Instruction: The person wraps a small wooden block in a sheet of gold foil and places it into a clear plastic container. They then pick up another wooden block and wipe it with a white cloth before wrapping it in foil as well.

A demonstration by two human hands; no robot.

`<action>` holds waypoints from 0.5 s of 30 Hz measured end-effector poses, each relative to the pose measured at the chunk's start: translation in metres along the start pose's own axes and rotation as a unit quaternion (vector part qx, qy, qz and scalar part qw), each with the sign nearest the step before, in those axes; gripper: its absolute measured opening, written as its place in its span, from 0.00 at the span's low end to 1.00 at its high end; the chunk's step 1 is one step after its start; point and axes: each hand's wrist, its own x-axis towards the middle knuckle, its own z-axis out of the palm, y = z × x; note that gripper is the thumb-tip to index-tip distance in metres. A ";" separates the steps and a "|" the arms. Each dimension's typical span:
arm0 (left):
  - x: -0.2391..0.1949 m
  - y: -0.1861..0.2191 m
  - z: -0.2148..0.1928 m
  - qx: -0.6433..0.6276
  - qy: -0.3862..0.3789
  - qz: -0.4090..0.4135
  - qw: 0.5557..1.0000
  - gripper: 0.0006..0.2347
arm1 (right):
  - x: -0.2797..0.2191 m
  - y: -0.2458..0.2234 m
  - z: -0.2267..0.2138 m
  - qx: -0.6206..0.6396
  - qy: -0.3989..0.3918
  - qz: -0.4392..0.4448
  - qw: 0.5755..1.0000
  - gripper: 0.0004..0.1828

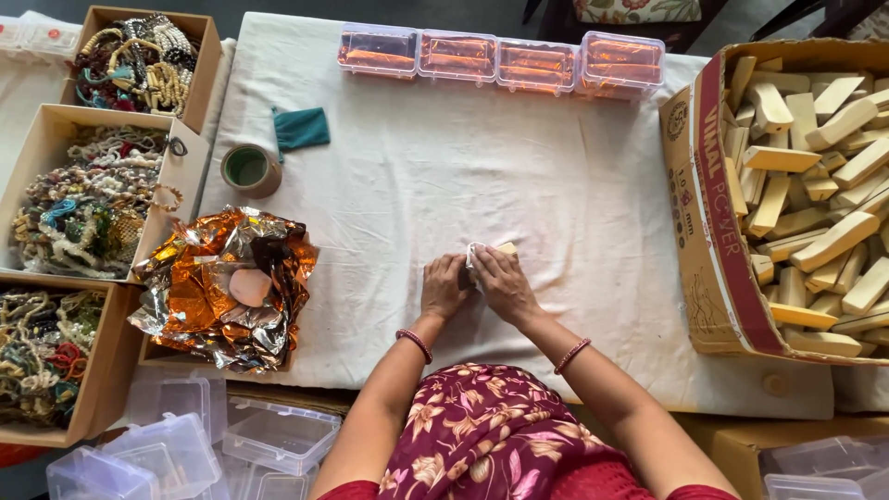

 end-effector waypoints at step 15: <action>-0.012 -0.013 -0.113 0.002 0.037 0.144 0.989 0.12 | 0.019 0.094 0.064 0.055 0.082 0.307 0.946 0.29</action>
